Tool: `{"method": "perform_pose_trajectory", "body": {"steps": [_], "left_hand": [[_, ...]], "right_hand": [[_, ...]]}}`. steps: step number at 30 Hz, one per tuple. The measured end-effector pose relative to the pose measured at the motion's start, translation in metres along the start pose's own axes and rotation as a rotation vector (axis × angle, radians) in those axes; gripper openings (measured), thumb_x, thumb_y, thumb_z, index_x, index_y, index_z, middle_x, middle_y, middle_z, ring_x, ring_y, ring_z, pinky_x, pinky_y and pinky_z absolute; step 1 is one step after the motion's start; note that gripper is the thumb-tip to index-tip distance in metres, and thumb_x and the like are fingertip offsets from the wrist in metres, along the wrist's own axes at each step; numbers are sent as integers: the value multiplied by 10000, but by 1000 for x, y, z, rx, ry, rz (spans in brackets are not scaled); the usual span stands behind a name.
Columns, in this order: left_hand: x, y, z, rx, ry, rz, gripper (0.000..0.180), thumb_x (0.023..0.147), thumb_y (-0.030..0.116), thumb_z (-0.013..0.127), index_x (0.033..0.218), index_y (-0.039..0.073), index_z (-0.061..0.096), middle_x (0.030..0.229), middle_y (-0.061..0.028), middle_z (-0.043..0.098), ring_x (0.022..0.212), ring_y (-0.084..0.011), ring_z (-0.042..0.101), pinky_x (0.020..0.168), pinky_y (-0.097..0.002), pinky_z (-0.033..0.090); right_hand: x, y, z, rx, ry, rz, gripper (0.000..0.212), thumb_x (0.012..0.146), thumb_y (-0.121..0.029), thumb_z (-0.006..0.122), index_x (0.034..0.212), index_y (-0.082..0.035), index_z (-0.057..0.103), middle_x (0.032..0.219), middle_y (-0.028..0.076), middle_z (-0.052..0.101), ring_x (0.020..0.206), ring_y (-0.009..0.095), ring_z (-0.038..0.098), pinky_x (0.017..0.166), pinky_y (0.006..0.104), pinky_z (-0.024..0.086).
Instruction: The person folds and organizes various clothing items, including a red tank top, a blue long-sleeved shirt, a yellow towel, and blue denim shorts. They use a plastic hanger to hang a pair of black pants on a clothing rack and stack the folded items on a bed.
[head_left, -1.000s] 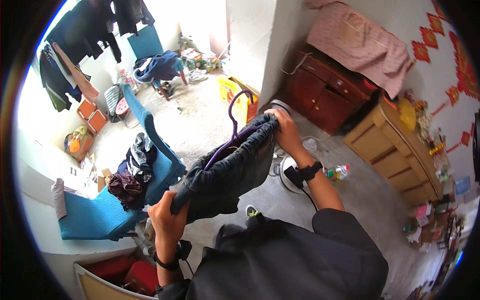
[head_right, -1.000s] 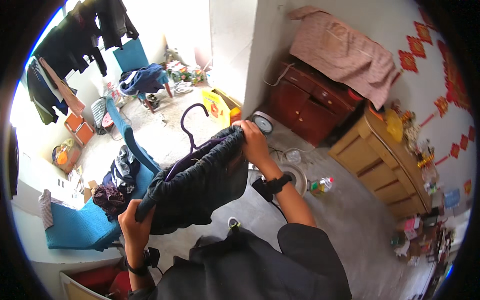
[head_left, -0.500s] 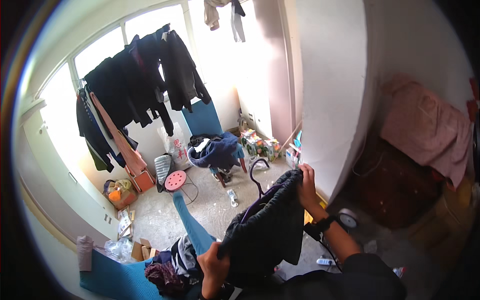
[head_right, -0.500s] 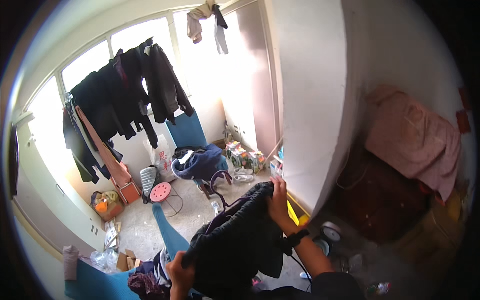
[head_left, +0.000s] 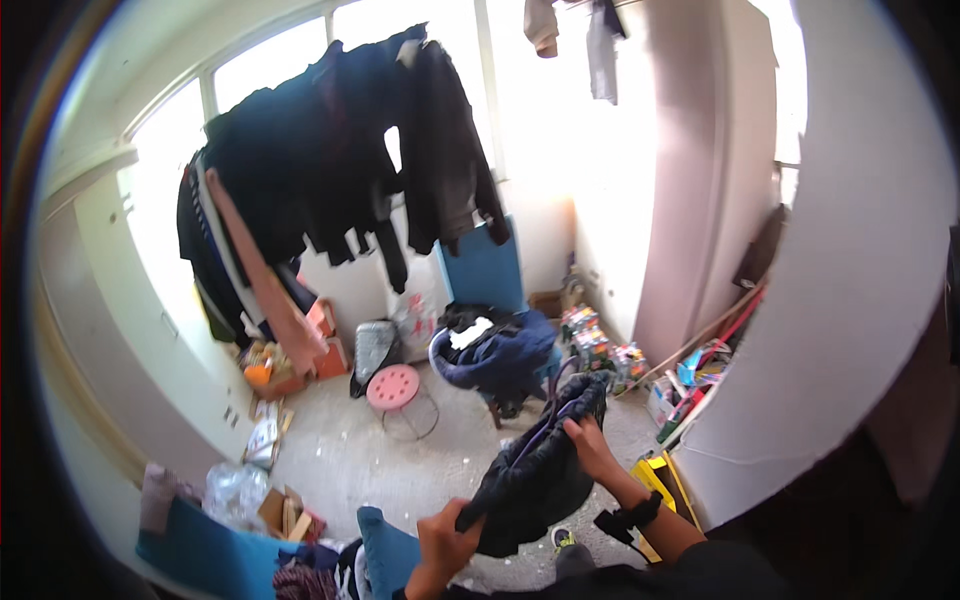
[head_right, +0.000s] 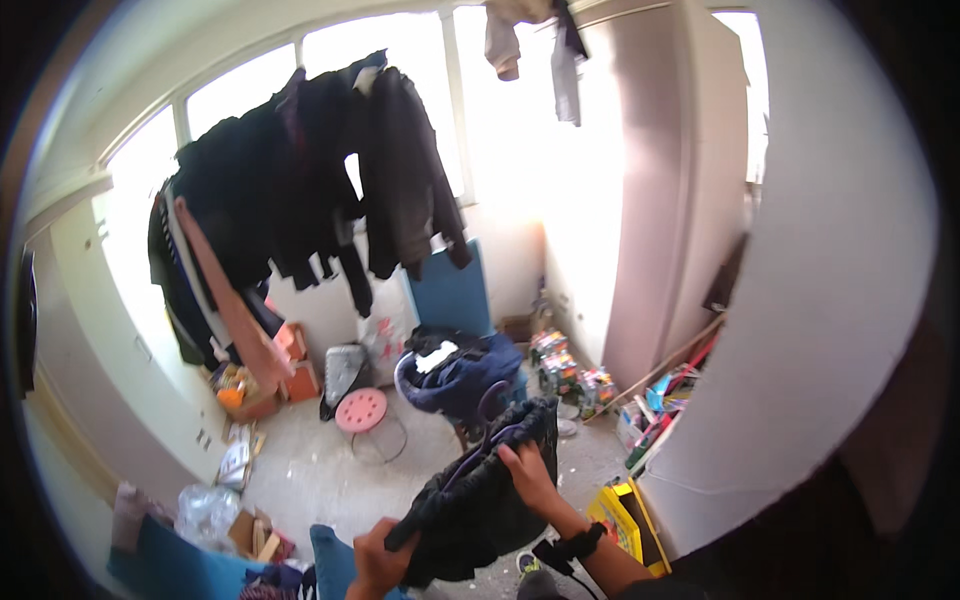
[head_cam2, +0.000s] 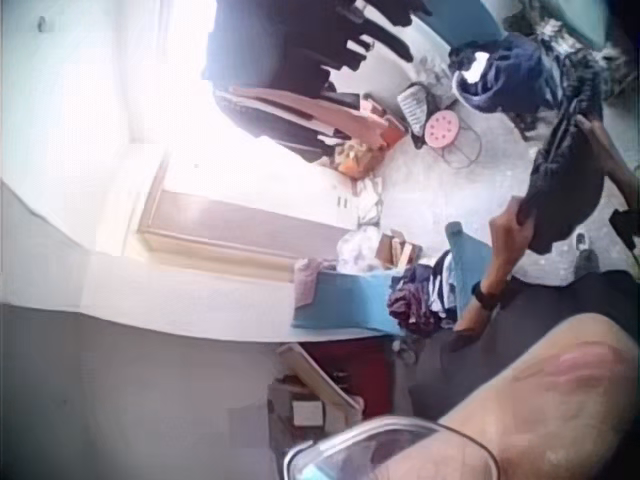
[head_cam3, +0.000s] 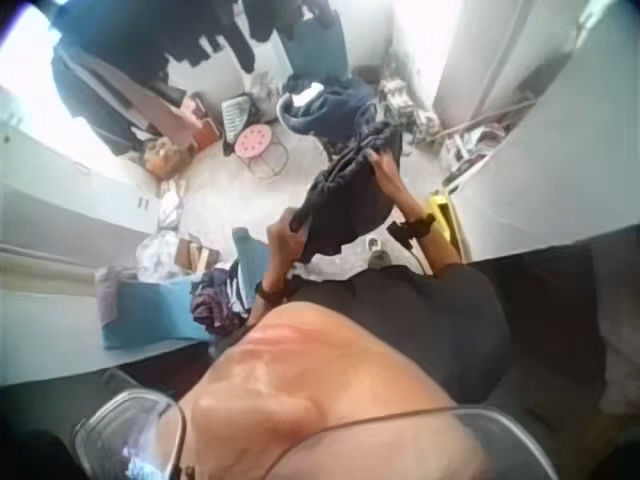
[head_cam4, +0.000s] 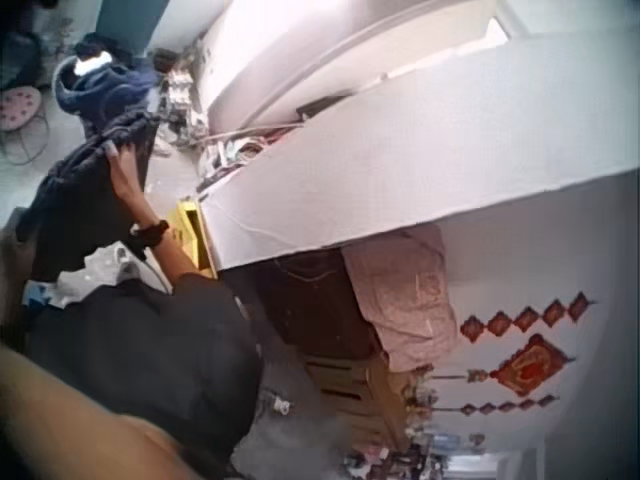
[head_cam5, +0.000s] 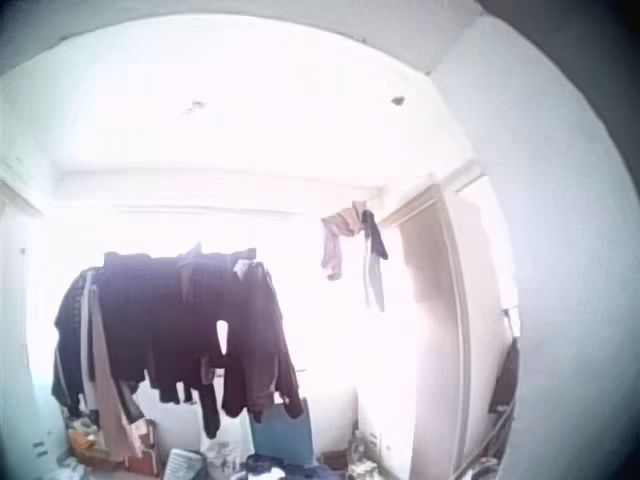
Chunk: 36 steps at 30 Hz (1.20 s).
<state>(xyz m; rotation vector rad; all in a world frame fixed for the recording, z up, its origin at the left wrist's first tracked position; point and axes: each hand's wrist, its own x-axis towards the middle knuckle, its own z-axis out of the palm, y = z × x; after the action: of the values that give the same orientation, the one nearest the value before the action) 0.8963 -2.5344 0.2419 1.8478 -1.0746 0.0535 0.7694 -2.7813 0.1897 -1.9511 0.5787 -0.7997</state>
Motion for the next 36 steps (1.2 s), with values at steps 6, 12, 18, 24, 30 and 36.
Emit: {"method": "perform_pose_trajectory", "body": {"steps": [6, 12, 18, 24, 30, 36], "left_hand": [[100, -30, 7, 196, 85, 116, 148, 689, 149, 689, 809, 94, 624, 578, -99, 582, 501, -278, 588, 445, -331, 441], [159, -79, -9, 362, 220, -93, 138, 685, 157, 685, 787, 84, 628, 569, -100, 577, 499, -281, 586, 448, -346, 446], [221, -146, -22, 338, 181, -17, 171, 679, 153, 689, 829, 84, 645, 606, -104, 594, 521, -287, 591, 463, -341, 451], [336, -170, -8, 158, -53, 101, 163, 675, 151, 694, 822, 89, 663, 624, -112, 611, 544, -283, 610, 488, -335, 472], [449, -140, 56, 161, -186, 303, 270, 665, 170, 704, 912, 87, 634, 667, -109, 622, 562, -284, 611, 515, -349, 479], [562, -55, 154, 284, 11, 525, 402, 684, 136, 665, 1075, 73, 598, 654, -122, 609, 520, -263, 591, 453, -344, 439]], "right_hand": [[162, 15, 27, 327, -261, -36, 560, 840, -313, 600, 1218, 45, 394, 1217, 169, 429, 1161, 271, 380, 1019, 340, 252], [282, 29, 132, 487, -467, -33, 575, 812, -286, 644, 1221, 33, 398, 1212, 153, 424, 1153, 263, 384, 1008, 333, 266], [341, 15, 203, 639, -335, -48, 680, 742, -209, 716, 1254, 27, 335, 1191, 118, 424, 1096, 216, 429, 964, 318, 332], [396, 36, 184, 720, 84, 60, 536, 768, -123, 669, 1199, 21, 385, 1057, 72, 507, 960, 173, 501, 874, 287, 403], [474, 45, 88, 626, 469, 5, 398, 730, -62, 594, 1095, 34, 467, 975, 74, 541, 868, 158, 521, 809, 283, 429], [602, 73, -47, 410, 368, -118, 339, 718, -178, 617, 930, 74, 537, 810, 126, 597, 792, 196, 560, 736, 316, 449]]}}
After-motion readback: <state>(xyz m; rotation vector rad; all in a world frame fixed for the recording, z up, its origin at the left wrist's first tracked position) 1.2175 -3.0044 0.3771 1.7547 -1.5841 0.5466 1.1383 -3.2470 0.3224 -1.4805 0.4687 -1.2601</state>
